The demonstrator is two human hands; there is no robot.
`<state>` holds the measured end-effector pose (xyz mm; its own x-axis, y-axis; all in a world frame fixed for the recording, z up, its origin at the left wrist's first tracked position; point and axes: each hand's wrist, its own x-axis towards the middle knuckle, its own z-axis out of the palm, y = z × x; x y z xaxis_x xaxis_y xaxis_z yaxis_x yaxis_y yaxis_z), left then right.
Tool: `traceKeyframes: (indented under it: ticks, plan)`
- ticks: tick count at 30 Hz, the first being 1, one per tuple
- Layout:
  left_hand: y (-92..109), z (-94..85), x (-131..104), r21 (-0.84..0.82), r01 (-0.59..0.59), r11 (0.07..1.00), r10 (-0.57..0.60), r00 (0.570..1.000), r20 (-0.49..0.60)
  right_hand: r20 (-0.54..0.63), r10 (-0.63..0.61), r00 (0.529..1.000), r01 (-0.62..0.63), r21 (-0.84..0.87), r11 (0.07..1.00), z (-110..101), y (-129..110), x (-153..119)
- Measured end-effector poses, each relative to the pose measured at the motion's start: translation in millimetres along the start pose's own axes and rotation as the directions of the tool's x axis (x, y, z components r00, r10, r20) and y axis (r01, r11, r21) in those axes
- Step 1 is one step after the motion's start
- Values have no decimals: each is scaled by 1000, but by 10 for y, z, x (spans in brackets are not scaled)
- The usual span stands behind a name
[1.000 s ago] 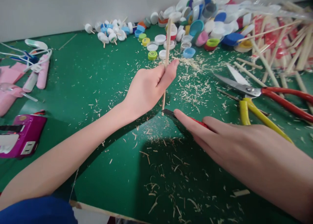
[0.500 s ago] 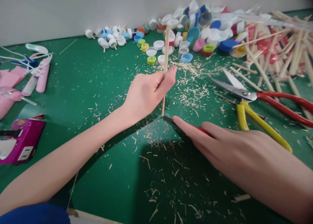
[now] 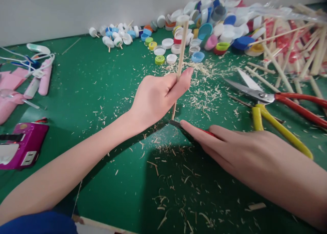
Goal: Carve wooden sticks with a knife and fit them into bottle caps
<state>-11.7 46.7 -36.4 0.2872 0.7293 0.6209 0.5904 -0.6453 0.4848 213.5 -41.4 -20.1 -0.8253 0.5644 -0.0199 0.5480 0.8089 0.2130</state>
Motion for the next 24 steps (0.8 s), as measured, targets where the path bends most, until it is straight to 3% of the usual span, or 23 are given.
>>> traceKeyframes:
  ticks: [6,10,16,21,24]
  plan:
    - [31,13,-20,75,-3,997,0,999,36,-162,67,985,-76,-51,996,-58,-16,69]
    - [20,13,-22,75,4,997,-7,999,35,-123,-4,992,6,15,1000,-27,-24,92]
    - [22,4,9,31,-5,1000,5,1000,-7,-190,119,974,-138,-89,986,30,-6,57]
    - [2,32,27,30,-74,997,76,994,-75,-124,30,992,-30,1,1000,53,-5,33]
    - [10,42,26,35,-68,997,71,995,-66,-159,68,985,-71,-18,997,82,4,36]
